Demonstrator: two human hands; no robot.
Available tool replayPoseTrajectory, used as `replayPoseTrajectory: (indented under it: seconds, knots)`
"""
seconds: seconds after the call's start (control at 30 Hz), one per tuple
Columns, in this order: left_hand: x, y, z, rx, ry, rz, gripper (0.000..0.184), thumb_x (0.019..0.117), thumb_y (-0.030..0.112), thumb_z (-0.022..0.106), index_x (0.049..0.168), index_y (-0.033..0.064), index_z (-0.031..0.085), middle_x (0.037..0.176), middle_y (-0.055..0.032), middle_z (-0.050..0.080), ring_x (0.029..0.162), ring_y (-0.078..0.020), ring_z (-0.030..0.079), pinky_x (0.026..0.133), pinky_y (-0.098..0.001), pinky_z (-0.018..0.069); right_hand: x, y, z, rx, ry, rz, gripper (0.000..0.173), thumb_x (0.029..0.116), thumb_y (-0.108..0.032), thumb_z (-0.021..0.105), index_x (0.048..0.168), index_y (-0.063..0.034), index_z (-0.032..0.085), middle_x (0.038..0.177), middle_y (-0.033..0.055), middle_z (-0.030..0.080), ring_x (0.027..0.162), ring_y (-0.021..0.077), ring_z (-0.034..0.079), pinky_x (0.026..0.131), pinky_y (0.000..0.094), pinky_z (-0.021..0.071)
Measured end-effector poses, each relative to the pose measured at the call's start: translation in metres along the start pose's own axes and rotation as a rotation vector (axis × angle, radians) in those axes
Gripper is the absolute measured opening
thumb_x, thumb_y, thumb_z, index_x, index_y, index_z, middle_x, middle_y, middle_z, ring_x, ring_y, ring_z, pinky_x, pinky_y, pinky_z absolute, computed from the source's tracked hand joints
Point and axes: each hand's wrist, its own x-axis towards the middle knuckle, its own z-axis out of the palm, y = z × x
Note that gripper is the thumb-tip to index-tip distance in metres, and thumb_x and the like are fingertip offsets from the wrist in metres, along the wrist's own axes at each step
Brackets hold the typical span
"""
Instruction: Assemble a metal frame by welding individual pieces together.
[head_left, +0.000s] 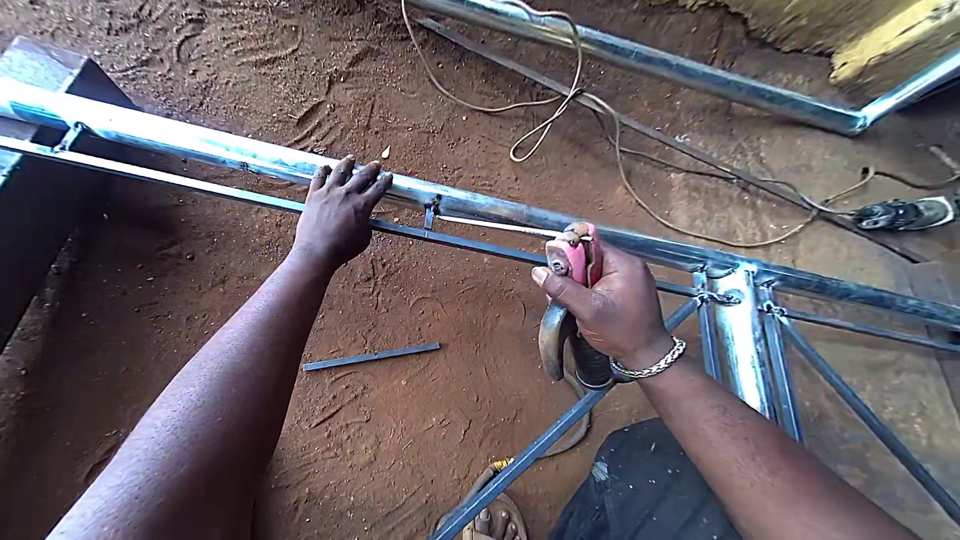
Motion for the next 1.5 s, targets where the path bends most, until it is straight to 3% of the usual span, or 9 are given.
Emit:
replayPoseTrajectory:
  seconds: [0.3,0.5,0.97,1.07,1.13,1.2,1.3,1.4,1.5]
  knots:
    - [-0.001,0.004,-0.003,-0.004,-0.033,-0.03,0.079,0.0812,0.004,0.069,0.155,0.0218,0.048,0.163,-0.0045,0.043,0.152,-0.0349,0.036,0.123,-0.0595,0.027,-0.003,0.0,0.009,-0.039,-0.025,-0.031,0.031,0.088,-0.039,0.07,0.103,-0.0115,0.071,0.075,-0.0047,0.066,0.065,-0.0001,0.06,0.058,0.0234,0.049]
    - [0.0,0.004,-0.004,-0.007,-0.034,-0.038,0.08,0.0792,0.003,0.07,0.154,0.0221,0.05,0.163,-0.0037,0.044,0.152,-0.0342,0.036,0.122,-0.0587,0.0282,-0.003,0.0,0.011,-0.032,-0.044,-0.037,0.035,0.0879,-0.039,0.07,0.11,-0.0121,0.072,0.081,-0.0035,0.07,0.069,0.0006,0.063,0.061,0.0242,0.0515]
    - [0.002,0.005,-0.007,-0.015,-0.056,-0.062,0.082,0.0768,0.004,0.071,0.153,0.0244,0.05,0.162,-0.002,0.045,0.152,-0.0328,0.037,0.121,-0.0588,0.0312,0.001,0.002,0.017,-0.073,-0.047,-0.069,0.035,0.0879,-0.04,0.07,0.107,-0.01,0.071,0.077,-0.0022,0.067,0.066,0.0023,0.061,0.059,0.0251,0.0492]
    - [-0.001,-0.002,-0.006,-0.12,-0.02,-0.016,0.064,0.0911,0.008,0.067,0.153,0.0156,0.052,0.163,-0.0033,0.044,0.152,-0.0375,0.036,0.121,-0.0624,0.0294,0.001,0.002,0.016,-0.062,-0.059,-0.07,0.037,0.0887,-0.041,0.07,0.11,-0.0099,0.071,0.082,-0.0007,0.07,0.07,0.0039,0.064,0.063,0.0277,0.0524]
    - [-0.001,-0.003,-0.006,-0.12,-0.004,-0.011,0.071,0.0852,0.01,0.071,0.153,0.0151,0.051,0.162,-0.0032,0.046,0.151,-0.0377,0.038,0.118,-0.0617,0.0328,0.001,0.002,0.016,-0.068,-0.064,-0.067,0.039,0.0885,-0.04,0.071,0.111,-0.0086,0.071,0.084,0.0011,0.071,0.072,0.0058,0.066,0.065,0.0298,0.0536]
    - [-0.002,-0.003,-0.01,-0.198,-0.023,-0.041,0.062,0.0912,0.001,0.065,0.151,0.014,0.053,0.162,-0.0028,0.046,0.152,-0.0368,0.036,0.12,-0.0616,0.0313,0.0,0.001,0.015,-0.077,-0.055,-0.063,0.037,0.0875,-0.039,0.071,0.108,-0.0081,0.071,0.08,0.001,0.069,0.069,0.0062,0.064,0.062,0.0301,0.052]
    - [-0.006,-0.014,-0.003,-0.408,-0.006,-0.021,0.041,0.0989,-0.001,0.054,0.139,-0.0034,0.059,0.157,-0.0144,0.049,0.15,-0.039,0.036,0.121,-0.0584,0.0269,0.0,0.0,0.014,-0.088,-0.052,-0.03,0.041,0.0863,-0.041,0.07,0.111,-0.0078,0.071,0.078,0.0015,0.068,0.067,0.009,0.063,0.059,0.0347,0.0511]
    - [-0.002,-0.006,-0.005,-0.183,0.003,-0.005,0.058,0.0919,0.004,0.065,0.149,0.0105,0.056,0.16,-0.0063,0.048,0.151,-0.0368,0.038,0.121,-0.0594,0.031,0.0,-0.002,0.014,-0.089,-0.07,-0.038,0.04,0.0877,-0.04,0.069,0.113,-0.0089,0.072,0.081,0.0035,0.07,0.069,0.0114,0.065,0.061,0.0373,0.0533]
    - [-0.001,0.0,-0.01,-0.104,-0.035,-0.008,0.08,0.0781,0.015,0.079,0.153,0.0135,0.051,0.162,-0.0072,0.045,0.151,-0.0406,0.036,0.118,-0.0653,0.0314,0.0,-0.003,0.014,-0.091,-0.067,-0.053,0.041,0.0886,-0.041,0.07,0.111,-0.0063,0.072,0.081,0.0045,0.07,0.069,0.0105,0.065,0.062,0.0349,0.0538]
